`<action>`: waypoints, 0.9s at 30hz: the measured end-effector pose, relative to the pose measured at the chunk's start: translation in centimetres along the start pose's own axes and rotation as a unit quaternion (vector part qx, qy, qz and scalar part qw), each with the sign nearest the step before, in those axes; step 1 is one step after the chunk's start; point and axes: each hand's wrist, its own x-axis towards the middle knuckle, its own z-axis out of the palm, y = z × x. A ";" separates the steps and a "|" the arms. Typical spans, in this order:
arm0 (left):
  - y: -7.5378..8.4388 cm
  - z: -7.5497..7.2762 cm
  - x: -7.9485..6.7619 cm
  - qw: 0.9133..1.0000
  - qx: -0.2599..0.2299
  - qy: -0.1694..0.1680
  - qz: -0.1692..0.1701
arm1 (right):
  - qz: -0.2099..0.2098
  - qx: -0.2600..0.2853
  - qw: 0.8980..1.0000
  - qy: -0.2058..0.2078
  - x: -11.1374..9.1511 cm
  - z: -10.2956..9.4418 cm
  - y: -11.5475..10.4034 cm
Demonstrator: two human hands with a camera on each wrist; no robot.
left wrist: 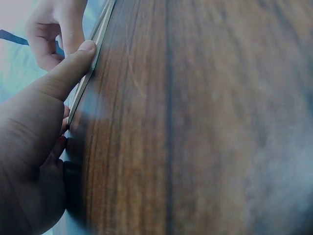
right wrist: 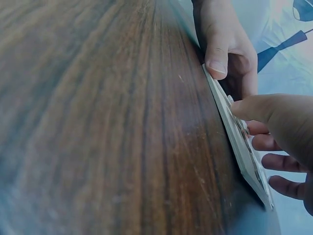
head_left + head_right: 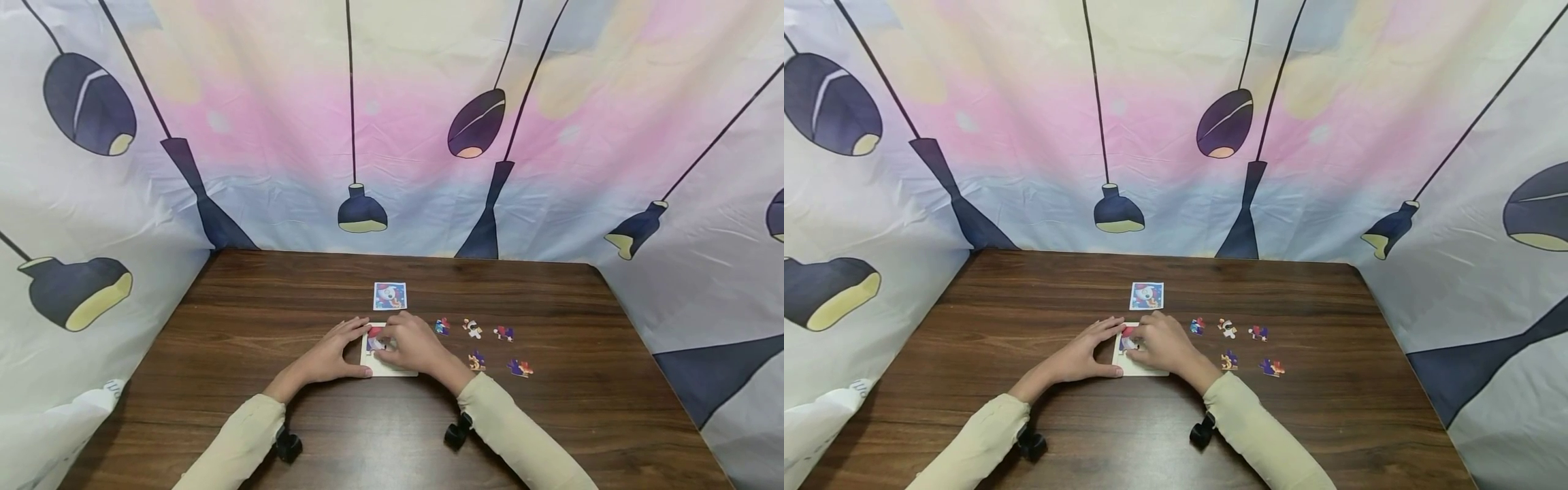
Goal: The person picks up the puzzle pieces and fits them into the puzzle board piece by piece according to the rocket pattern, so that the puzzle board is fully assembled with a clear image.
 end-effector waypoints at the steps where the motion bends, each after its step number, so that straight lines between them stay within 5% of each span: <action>1: 0.0 0.0 0.0 1.000 0.000 0.000 0.000 | 0.001 -0.002 1.000 -0.001 0.0 0.0 0.0; 27: 0.1 0.0 -0.1 1.000 -0.003 0.001 -0.008 | 0.009 0.001 1.000 0.007 -0.2 0.3 -0.1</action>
